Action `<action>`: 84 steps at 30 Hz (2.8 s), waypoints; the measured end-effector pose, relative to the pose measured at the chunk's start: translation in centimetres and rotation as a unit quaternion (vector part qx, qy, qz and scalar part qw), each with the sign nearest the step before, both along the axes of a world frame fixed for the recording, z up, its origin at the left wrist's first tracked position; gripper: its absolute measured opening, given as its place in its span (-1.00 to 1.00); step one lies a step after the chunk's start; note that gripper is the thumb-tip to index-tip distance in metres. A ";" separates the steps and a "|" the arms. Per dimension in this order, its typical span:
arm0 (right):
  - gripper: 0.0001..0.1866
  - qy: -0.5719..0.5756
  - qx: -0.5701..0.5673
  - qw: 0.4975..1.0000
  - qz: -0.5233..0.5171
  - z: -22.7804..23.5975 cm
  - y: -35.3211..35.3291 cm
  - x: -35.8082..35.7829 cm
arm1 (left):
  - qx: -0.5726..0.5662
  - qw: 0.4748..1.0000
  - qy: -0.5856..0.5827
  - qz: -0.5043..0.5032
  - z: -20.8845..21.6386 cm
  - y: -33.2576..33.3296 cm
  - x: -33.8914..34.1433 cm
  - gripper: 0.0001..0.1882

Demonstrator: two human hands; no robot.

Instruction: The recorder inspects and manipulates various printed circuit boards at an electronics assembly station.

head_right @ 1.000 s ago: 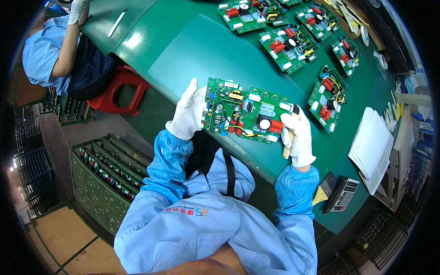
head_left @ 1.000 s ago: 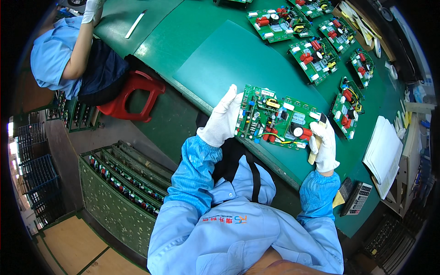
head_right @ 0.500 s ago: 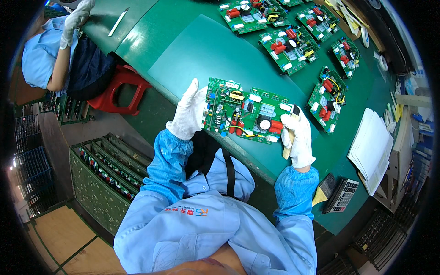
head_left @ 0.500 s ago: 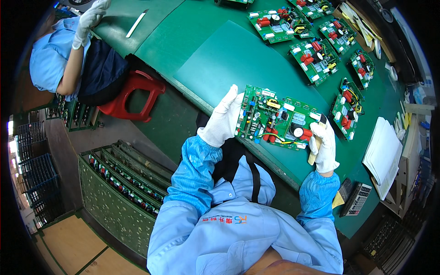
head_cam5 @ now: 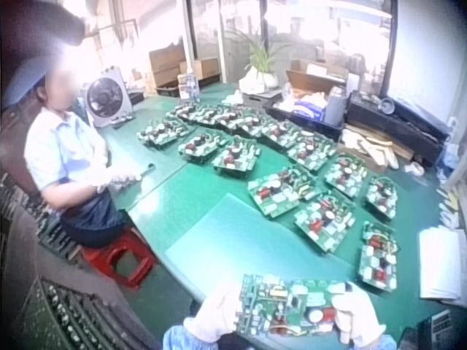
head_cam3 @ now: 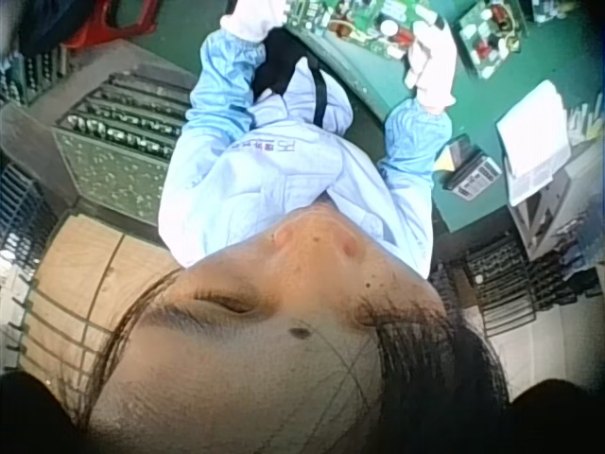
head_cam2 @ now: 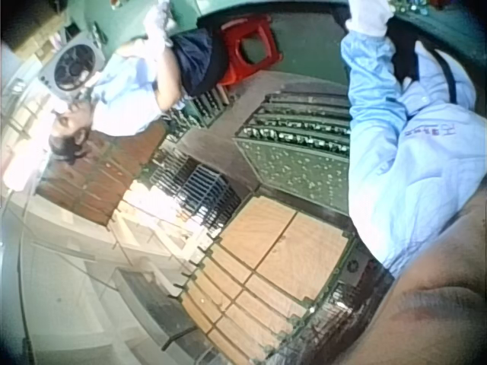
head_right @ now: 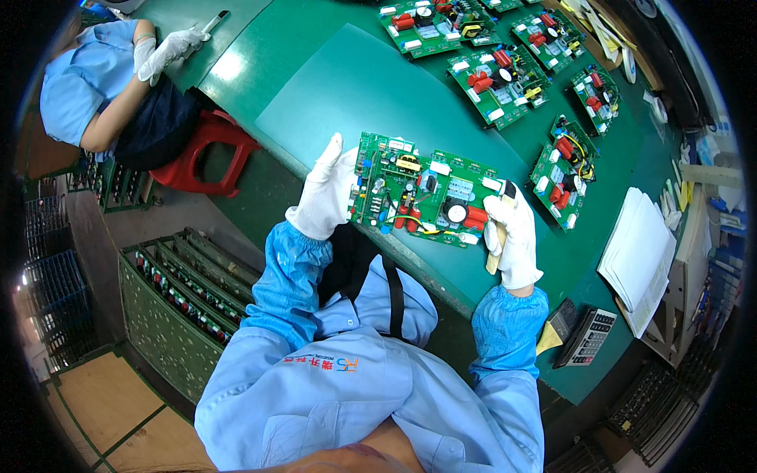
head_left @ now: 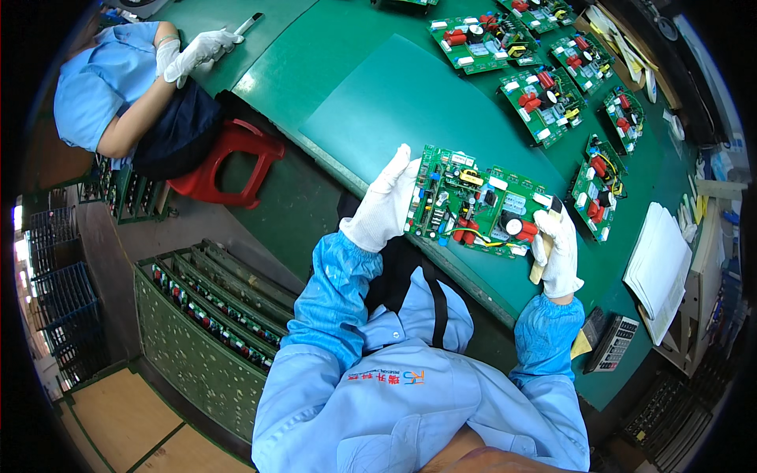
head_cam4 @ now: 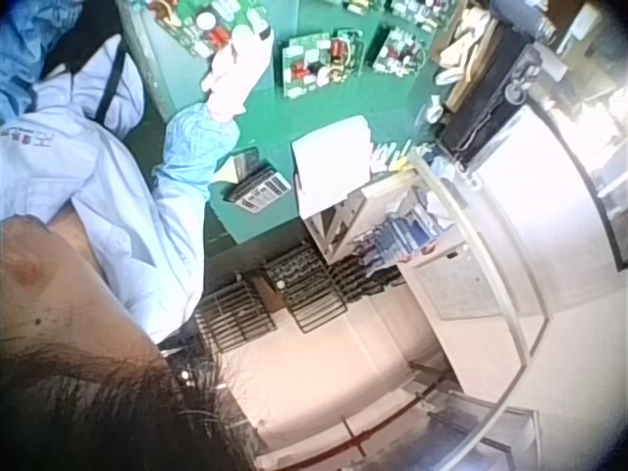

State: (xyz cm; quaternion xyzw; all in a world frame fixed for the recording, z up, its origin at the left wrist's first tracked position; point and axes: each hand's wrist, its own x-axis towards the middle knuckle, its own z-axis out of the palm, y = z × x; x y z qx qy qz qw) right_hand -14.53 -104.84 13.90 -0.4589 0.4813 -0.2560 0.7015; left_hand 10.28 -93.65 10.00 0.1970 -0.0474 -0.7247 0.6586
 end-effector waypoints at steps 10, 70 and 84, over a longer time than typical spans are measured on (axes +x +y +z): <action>-0.60 -0.010 -0.010 1.000 -0.006 0.2 0.1 0.5 | 0.040 0.998 -0.044 0.005 -0.8 0.2 0.1 -0.19; -0.59 -0.003 -0.018 1.000 -0.010 -0.2 0.3 0.0 | -0.001 1.000 0.029 0.000 -0.8 0.0 0.1 -0.24; -0.59 -0.022 -0.012 1.000 0.000 0.2 0.2 0.3 | -0.010 1.000 0.009 0.005 0.1 0.0 0.0 -0.26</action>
